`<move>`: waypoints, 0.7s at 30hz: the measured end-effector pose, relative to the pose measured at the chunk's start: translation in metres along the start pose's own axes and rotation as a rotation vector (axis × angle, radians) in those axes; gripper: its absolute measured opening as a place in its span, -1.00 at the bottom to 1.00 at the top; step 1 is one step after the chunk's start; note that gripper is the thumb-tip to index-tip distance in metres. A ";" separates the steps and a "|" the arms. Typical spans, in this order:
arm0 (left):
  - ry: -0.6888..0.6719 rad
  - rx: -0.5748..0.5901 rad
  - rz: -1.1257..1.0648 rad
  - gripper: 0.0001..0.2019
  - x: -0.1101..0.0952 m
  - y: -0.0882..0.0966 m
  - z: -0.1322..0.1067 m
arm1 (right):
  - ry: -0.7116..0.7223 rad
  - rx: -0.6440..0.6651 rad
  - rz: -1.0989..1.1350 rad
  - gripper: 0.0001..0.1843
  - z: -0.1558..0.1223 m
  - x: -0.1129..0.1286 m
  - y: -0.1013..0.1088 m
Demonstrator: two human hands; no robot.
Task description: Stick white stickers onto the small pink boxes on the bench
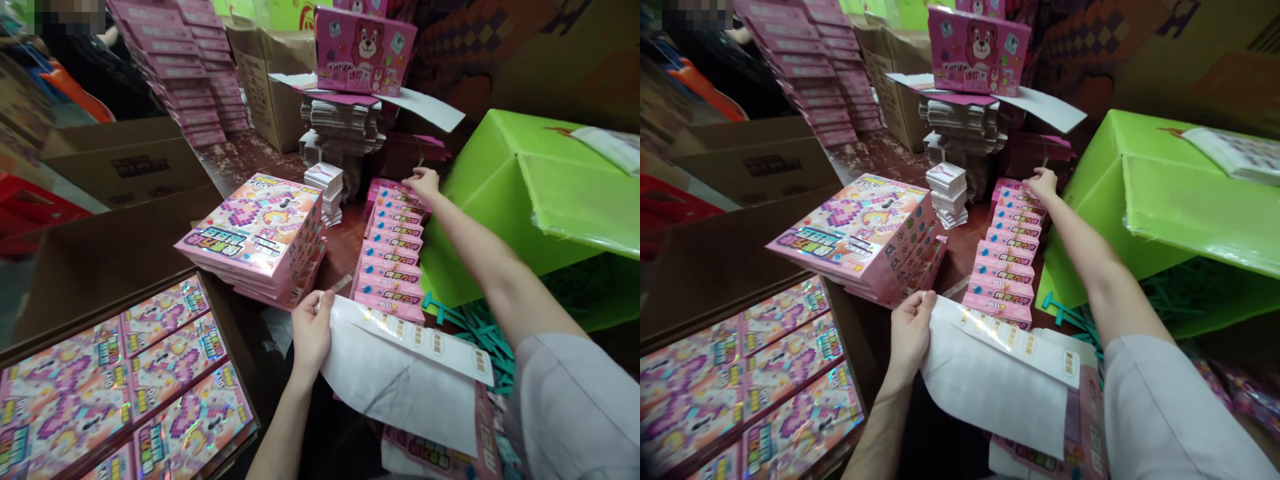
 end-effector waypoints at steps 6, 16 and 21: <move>-0.042 -0.048 -0.048 -0.59 -0.015 0.024 -0.020 | 0.264 0.449 0.009 -0.70 -0.151 0.137 0.102; -0.217 -0.012 -0.242 -0.58 -0.051 0.049 -0.088 | 0.164 0.736 -0.239 -0.53 -0.281 0.174 0.288; -0.225 0.066 -0.381 -0.52 -0.052 0.049 -0.107 | 0.168 0.059 -0.292 -0.45 -0.207 0.189 0.368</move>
Point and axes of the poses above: each hand's wrist, its own z-axis towards the middle knuckle, its own y-axis out of the back of the hand, x = y × z, the point moved 5 cm from there along z, towards the middle knuckle, and after that the axes turned 15 degrees about -x, right-handed, at the moved point
